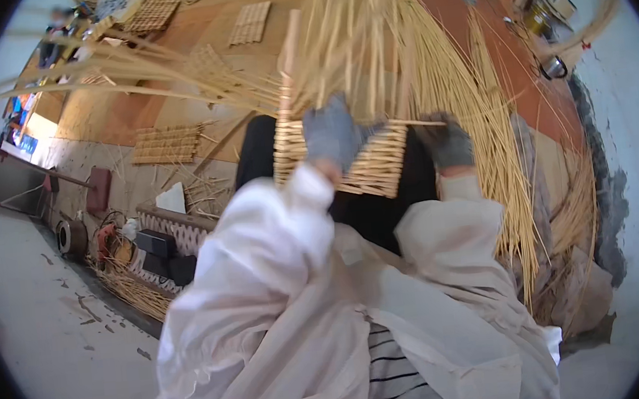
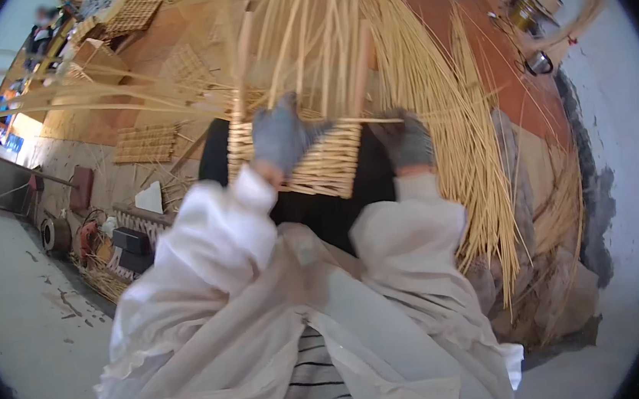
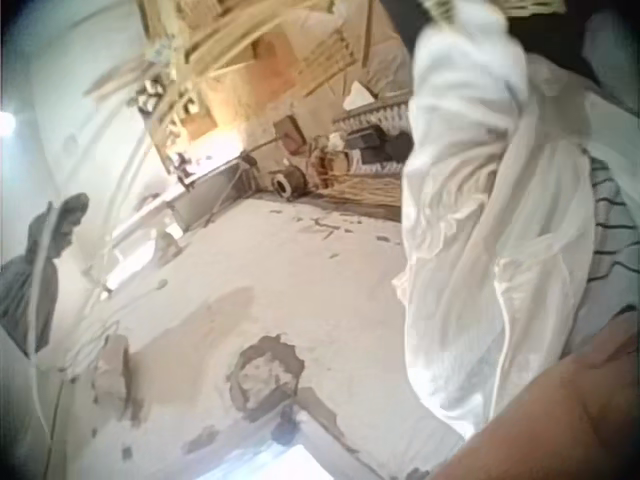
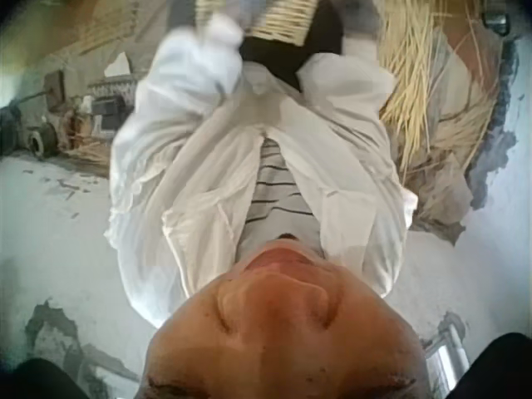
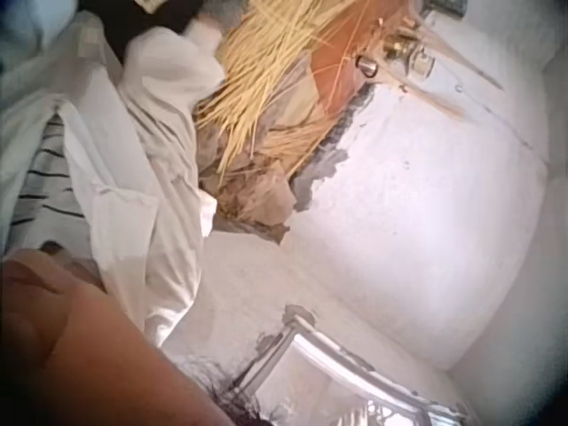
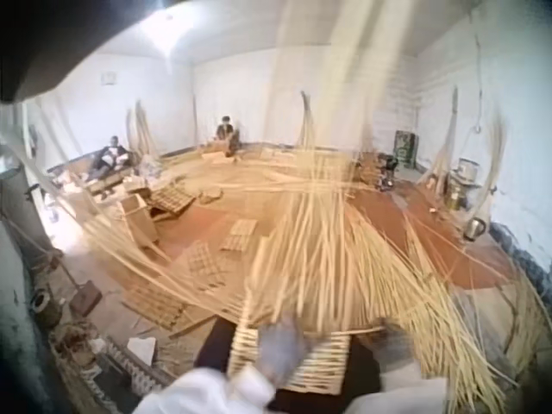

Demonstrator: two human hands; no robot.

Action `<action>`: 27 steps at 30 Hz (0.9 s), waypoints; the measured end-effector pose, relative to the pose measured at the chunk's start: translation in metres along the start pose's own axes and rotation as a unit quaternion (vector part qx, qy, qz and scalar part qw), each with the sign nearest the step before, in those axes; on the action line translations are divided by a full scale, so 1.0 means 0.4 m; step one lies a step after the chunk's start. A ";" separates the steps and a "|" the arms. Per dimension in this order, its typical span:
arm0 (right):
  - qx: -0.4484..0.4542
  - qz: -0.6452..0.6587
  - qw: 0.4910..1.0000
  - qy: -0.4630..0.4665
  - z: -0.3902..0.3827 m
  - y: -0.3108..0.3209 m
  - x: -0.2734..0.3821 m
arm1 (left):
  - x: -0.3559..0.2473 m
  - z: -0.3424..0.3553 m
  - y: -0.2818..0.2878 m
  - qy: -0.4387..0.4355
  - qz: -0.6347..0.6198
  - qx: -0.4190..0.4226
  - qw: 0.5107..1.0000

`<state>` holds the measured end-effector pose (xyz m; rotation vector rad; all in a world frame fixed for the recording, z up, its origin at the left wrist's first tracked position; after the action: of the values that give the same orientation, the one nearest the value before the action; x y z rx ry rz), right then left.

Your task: The person is weaving a wicker basket using long flexible wooden strips.

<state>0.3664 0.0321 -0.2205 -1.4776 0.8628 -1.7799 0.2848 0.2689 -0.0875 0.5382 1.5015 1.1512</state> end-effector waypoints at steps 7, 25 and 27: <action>0.327 -0.405 0.854 0.018 -0.125 -0.573 -0.088 | 0.366 -0.054 0.011 0.123 -0.420 -0.123 0.891; 0.658 -0.730 0.160 0.093 0.175 -0.635 -0.435 | 0.348 -0.055 0.032 0.110 -0.465 -0.113 0.871; 0.663 -0.725 0.159 0.093 0.182 -0.634 -0.423 | 0.340 -0.056 0.046 0.100 -0.427 -0.126 0.890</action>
<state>0.4433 0.3088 -0.0947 -0.1565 -2.6090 -2.0740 0.2209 0.3812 -0.1392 -0.4225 1.4829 0.6759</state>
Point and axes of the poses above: each hand's wrist, its own z-axis towards the middle knuckle, its own y-axis out of the back of the hand, x = y × z, the point moved 5 cm from there along z, towards the middle knuckle, and after that the axes turned 13 degrees about y, right-handed, at the moved point
